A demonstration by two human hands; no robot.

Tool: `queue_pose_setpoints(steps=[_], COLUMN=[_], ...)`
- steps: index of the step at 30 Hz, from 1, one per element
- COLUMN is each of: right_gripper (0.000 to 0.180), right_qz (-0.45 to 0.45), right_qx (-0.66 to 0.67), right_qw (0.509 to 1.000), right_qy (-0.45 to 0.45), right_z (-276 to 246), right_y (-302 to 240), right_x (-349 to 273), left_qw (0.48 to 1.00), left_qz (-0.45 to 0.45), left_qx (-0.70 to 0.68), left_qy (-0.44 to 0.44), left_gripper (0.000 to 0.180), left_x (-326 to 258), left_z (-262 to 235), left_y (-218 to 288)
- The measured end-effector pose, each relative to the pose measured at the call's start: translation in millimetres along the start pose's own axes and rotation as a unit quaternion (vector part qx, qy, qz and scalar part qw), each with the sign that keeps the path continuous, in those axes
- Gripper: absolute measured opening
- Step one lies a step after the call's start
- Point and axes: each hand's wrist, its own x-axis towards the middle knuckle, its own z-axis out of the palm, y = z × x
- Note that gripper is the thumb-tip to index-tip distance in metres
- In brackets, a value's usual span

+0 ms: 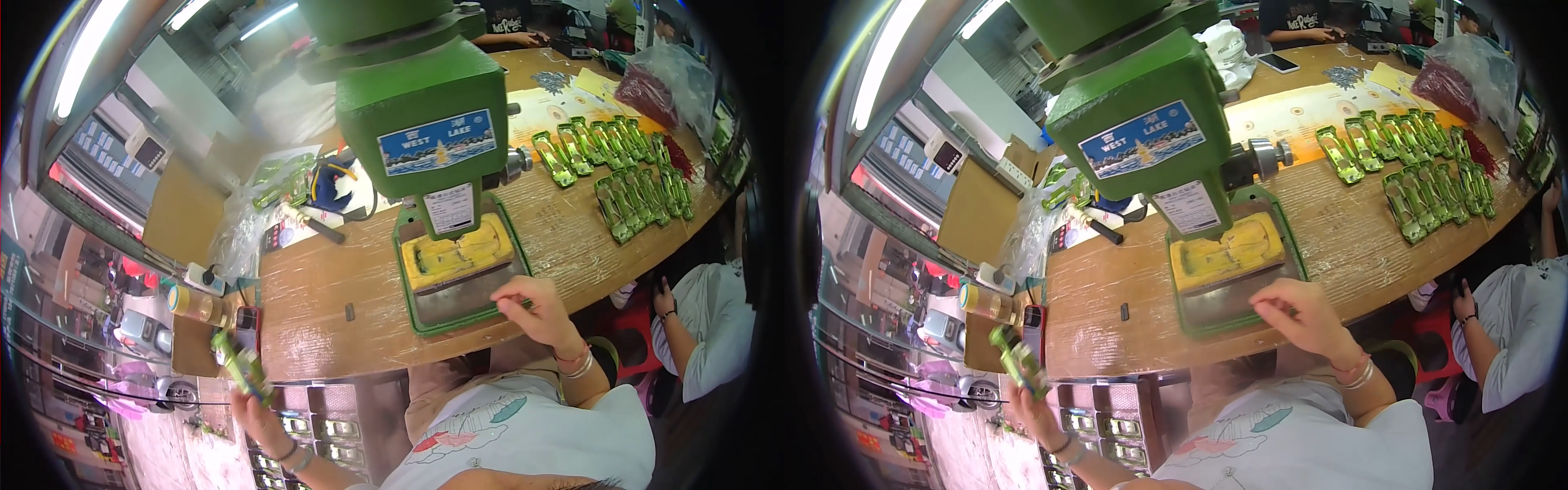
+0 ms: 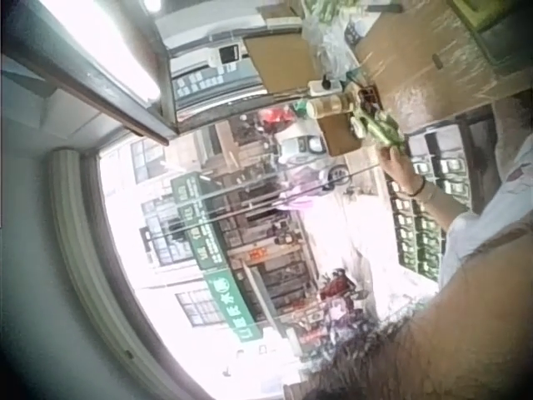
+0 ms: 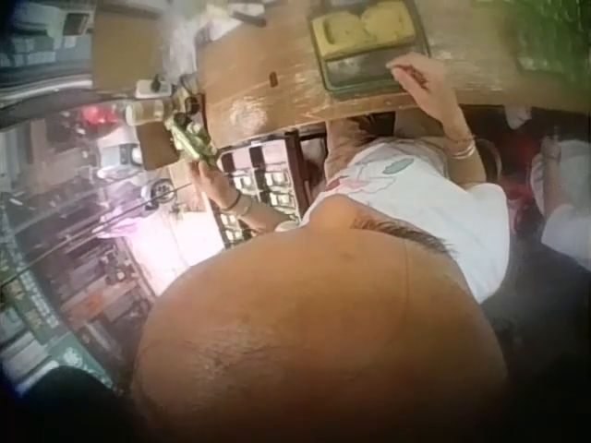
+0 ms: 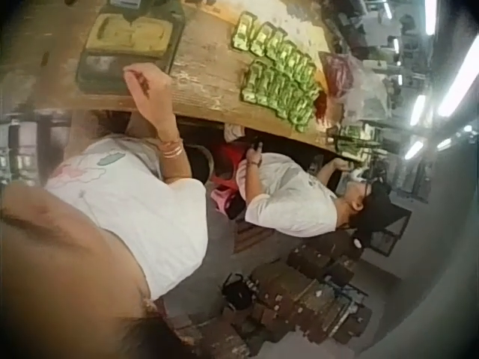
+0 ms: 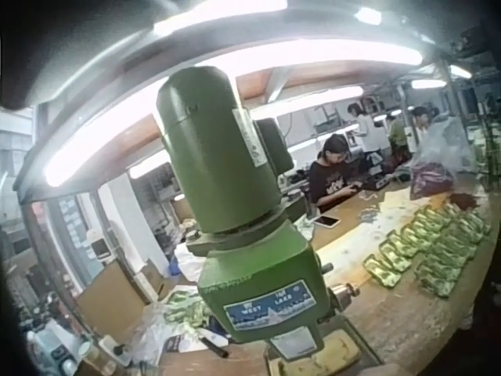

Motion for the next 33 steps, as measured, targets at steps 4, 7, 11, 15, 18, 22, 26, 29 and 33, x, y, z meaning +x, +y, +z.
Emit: queue_pose_setpoints(steps=[4,7,11,15,18,22,26,29,33], right_gripper=[0.009,0.009,0.01,0.012,0.016,0.021,0.022,0.019,0.018], right_qz=[-0.041,0.016,0.113,0.11,0.014,-0.001,-0.058,-0.049,-0.026], right_qx=[-0.015,0.021,0.137,0.06,-0.157,-0.369,-0.454,-0.444,-0.414], right_qw=[0.999,0.999,0.981,0.987,0.984,0.929,0.889,0.895,0.91], right_qy=[-0.01,0.026,0.084,0.099,0.08,-0.021,-0.003,0.002,-0.022], right_z=[2.5,-12.0,-27.4,-32.4,-27.8,-13.3,-5.8,-15.3,-20.4], right_y=[0.7,16.2,29.0,35.7,32.8,28.5,34.5,32.6,36.4], right_x=[4.0,-5.2,-2.0,26.7,60.4,83.7,87.3,92.0,94.1], left_qw=[0.96,0.913,0.867,0.775,0.762,0.775,0.819,0.812,0.797], left_qz=[-0.127,-0.124,-0.044,0.171,0.199,0.178,0.099,0.078,0.055], left_qx=[0.093,0.089,0.157,0.285,0.258,0.221,0.133,0.163,0.189], left_qy=[-0.23,-0.38,-0.471,-0.537,-0.559,-0.565,-0.549,-0.555,-0.571], left_gripper=[0.013,0.018,0.022,0.023,0.025,0.026,0.039,0.05,0.06], left_x=[52.9,84.9,102.2,109.6,105.9,99.2,89.4,81.3,79.5], left_z=[107.6,160.5,205.9,243.6,265.8,284.1,281.8,283.8,286.2], left_y=[2.0,-16.5,-8.9,2.4,5.8,-10.1,-37.8,-42.0,-38.3])
